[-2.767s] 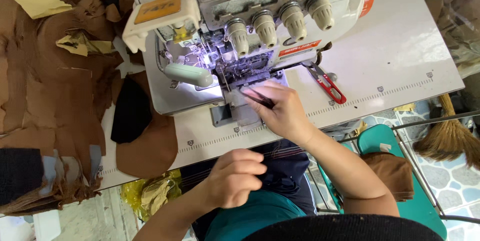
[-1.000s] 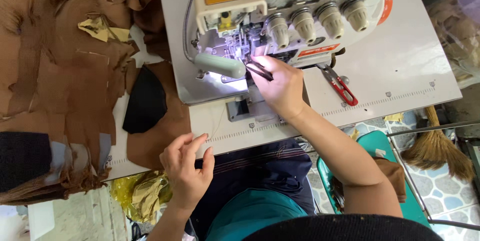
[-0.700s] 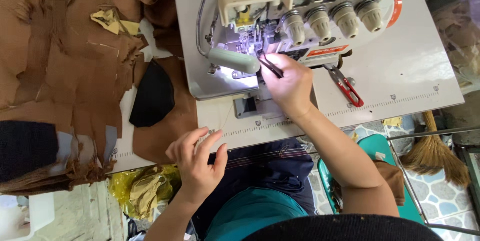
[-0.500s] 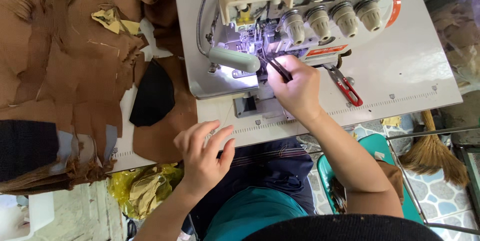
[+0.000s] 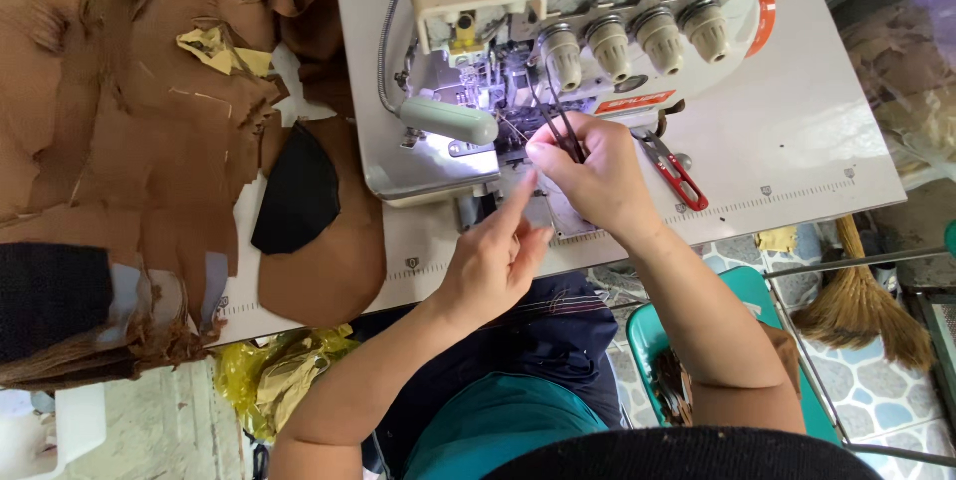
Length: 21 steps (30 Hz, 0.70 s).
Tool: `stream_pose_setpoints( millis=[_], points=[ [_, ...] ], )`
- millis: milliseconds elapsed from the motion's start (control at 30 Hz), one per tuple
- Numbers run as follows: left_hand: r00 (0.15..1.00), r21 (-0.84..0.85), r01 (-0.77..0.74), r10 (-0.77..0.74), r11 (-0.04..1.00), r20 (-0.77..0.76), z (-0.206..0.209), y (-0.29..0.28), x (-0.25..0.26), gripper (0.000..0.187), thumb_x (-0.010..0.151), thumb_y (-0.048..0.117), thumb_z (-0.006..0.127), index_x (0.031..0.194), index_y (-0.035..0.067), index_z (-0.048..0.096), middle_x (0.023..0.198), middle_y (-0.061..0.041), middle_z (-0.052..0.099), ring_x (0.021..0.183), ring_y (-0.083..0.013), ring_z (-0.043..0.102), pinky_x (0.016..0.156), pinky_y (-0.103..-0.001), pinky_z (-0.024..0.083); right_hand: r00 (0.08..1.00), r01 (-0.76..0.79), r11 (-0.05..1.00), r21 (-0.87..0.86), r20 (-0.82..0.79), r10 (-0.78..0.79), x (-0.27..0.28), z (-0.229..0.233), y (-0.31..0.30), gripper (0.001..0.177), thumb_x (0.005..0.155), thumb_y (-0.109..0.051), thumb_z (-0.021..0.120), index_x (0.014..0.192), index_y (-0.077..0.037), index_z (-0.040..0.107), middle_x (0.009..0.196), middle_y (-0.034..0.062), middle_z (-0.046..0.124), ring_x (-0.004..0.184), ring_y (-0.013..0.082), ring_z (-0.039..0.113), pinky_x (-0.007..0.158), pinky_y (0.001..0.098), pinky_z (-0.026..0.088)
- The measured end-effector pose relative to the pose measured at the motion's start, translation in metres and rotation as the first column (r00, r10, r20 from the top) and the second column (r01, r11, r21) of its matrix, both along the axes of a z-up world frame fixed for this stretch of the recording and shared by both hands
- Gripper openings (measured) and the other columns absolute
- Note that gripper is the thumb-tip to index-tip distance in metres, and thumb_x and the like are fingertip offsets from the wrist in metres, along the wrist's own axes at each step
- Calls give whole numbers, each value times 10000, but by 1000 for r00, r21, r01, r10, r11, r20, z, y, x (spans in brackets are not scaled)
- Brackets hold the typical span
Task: The person uses a pair of scissors to trim threads and clean the needle area of a serger sewing machine. They then thread the machine and sew a piece of brown fabric, guiding it through the machine.
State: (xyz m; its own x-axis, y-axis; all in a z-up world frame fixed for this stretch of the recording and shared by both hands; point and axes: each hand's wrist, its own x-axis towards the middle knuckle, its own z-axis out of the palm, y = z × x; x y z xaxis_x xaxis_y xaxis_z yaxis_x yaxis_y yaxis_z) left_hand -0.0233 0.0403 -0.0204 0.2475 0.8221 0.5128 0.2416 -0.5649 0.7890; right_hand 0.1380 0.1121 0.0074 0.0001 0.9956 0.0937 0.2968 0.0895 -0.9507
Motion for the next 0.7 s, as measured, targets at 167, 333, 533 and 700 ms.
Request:
stream_pose_setpoints(
  millis=[167, 333, 533, 700],
  points=[
    [1000, -62, -9, 8, 998, -12, -19, 7, 5, 509, 984, 128, 631, 1447, -32, 493, 695, -157, 663, 491, -268, 622, 443, -354, 501, 999, -23, 999, -28, 33, 24, 10, 1, 2, 76, 840, -207, 755, 879, -144, 773, 530, -9, 531, 523, 64, 445, 512, 211, 363],
    [1000, -117, -12, 10, 993, -20, -21, 12, 3, 471, 970, 115, 665, 1409, -28, 568, 660, -124, 671, 456, -218, 588, 416, -308, 473, 999, -44, 999, -3, 8, 44, 10, 12, -2, 66, 859, -172, 736, 895, -127, 769, 490, -28, 492, 489, 48, 422, 479, 181, 309],
    [999, -217, -16, 24, 976, 35, -29, 15, 2, 499, 956, 74, 665, 1431, -27, 548, 619, -127, 642, 417, -180, 587, 398, -287, 441, 999, -26, 999, 36, 44, 25, 14, 10, -6, 59, 889, -156, 726, 911, -117, 764, 487, 10, 488, 474, 79, 429, 465, 200, 320],
    [993, -407, 58, -11, 912, 117, -10, 16, 7, 645, 1000, 92, 608, 1555, -48, 310, 659, -185, 690, 430, -215, 633, 403, -281, 513, 995, -76, 995, 72, -62, 80, 14, 11, -6, 78, 892, -105, 681, 891, -67, 748, 494, 48, 561, 448, 83, 538, 465, 180, 386]
  ],
)
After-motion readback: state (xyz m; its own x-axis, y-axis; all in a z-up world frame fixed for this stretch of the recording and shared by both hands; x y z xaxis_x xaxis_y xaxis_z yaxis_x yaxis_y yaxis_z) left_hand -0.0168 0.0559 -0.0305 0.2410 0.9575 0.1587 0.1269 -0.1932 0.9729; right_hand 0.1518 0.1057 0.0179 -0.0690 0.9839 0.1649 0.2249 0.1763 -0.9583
